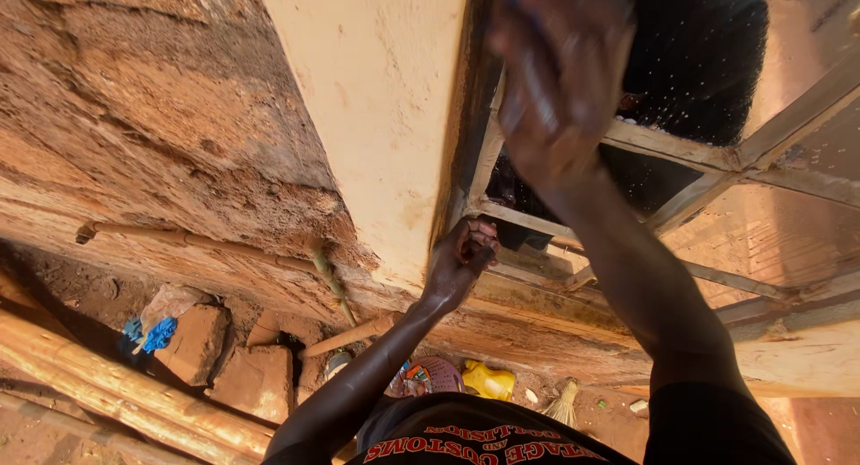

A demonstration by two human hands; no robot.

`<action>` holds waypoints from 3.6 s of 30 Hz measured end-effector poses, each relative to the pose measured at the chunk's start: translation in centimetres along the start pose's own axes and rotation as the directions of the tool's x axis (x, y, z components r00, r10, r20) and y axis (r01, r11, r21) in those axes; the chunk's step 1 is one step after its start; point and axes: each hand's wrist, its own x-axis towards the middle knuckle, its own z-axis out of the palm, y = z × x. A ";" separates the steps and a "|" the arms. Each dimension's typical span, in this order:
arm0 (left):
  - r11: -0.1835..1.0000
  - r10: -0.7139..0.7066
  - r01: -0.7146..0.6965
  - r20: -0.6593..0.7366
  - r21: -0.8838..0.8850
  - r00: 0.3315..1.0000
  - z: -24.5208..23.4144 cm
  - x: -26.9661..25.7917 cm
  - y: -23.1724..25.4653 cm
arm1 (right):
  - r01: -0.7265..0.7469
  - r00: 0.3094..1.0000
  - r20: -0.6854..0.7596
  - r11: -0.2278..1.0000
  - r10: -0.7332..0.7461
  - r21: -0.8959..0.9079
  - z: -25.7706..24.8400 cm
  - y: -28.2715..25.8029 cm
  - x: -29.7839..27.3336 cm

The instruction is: The person wipes the individual glass panes of a window frame with a blue cloth after dipping it into a bucket of soapy water.

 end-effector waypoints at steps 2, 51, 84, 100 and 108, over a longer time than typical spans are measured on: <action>1.000 -0.010 0.010 0.009 0.009 1.000 0.1 0.1 -0.6 | -0.036 0.998 0.044 0.998 0.038 -0.051 0.1 0.1 1.4; 0.995 -0.094 0.094 0.012 0.015 0.995 -2.4 0.0 -6.8 | -0.388 0.734 0.591 0.921 0.334 -0.039 -8.6 -13.1 -17.4; 0.986 -0.102 0.118 0.135 -0.116 0.986 -0.7 -1.2 -11.8 | -0.248 0.708 0.647 0.958 0.283 -0.147 -16.6 -11.8 -22.8; 0.951 -0.292 0.275 0.123 0.137 0.948 -0.9 -1.8 -9.4 | -0.645 0.651 0.299 0.717 0.697 -0.265 -15.8 -14.5 -21.2; 0.992 -0.121 0.125 0.250 -0.001 0.961 0.2 -1.4 -7.5 | -0.921 0.359 -0.127 0.328 0.925 -0.211 -17.8 -13.9 -16.3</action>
